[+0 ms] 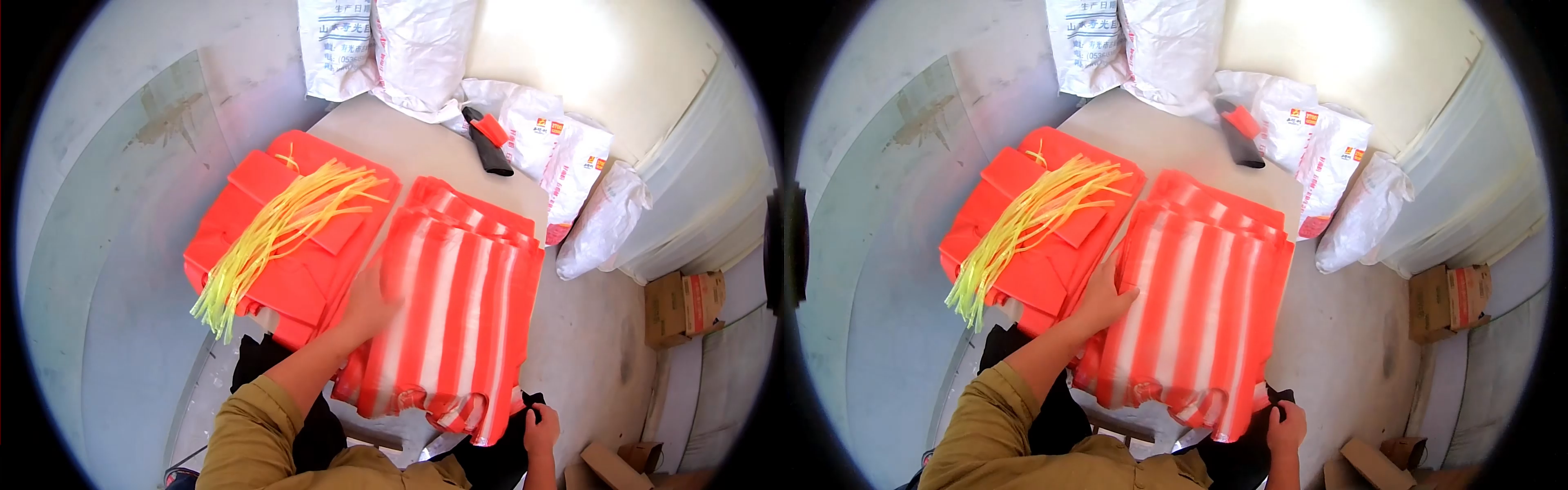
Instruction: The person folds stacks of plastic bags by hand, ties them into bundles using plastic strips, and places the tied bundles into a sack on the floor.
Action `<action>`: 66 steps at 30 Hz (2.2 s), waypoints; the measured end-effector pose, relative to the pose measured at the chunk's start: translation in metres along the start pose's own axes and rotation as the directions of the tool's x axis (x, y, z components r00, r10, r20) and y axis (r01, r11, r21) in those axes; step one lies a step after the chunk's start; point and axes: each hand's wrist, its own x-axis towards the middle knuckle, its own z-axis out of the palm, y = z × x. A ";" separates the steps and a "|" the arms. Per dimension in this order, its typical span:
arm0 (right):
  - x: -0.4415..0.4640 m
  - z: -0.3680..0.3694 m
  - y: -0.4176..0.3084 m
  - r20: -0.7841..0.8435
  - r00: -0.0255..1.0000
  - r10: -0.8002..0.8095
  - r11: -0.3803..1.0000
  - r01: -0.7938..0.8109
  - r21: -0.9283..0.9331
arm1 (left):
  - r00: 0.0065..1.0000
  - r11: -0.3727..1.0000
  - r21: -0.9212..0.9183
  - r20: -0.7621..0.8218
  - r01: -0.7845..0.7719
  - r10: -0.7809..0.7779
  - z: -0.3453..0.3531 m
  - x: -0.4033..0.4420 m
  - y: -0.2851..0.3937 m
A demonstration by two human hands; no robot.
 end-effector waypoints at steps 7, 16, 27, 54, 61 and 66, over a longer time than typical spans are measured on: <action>0.004 0.005 0.002 0.026 1.000 -0.009 1.000 0.009 0.017 | 0.996 0.942 -0.334 0.088 0.038 -0.008 -0.024 0.010 0.010; 0.004 0.005 -0.003 0.004 0.999 -0.047 0.999 0.047 0.018 | 0.981 0.946 -0.286 -0.160 -0.155 0.112 0.007 0.028 0.004; 0.000 -0.001 0.008 -0.003 1.000 -0.008 0.998 0.008 0.056 | 0.998 0.987 -0.156 -0.068 -0.025 0.014 -0.010 0.023 0.020; -0.002 -0.002 0.013 0.004 1.000 0.001 0.998 -0.001 0.066 | 0.995 0.991 -0.098 0.051 0.096 -0.091 -0.004 0.031 -0.004; -0.001 -0.001 0.018 -0.006 1.000 -0.004 0.997 0.004 0.071 | 0.994 0.995 -0.029 0.054 0.096 -0.095 -0.009 0.032 -0.002; -0.003 0.002 0.019 0.001 1.000 0.013 0.998 -0.013 0.058 | 0.966 0.974 0.144 0.166 0.176 -0.200 -0.033 0.014 0.022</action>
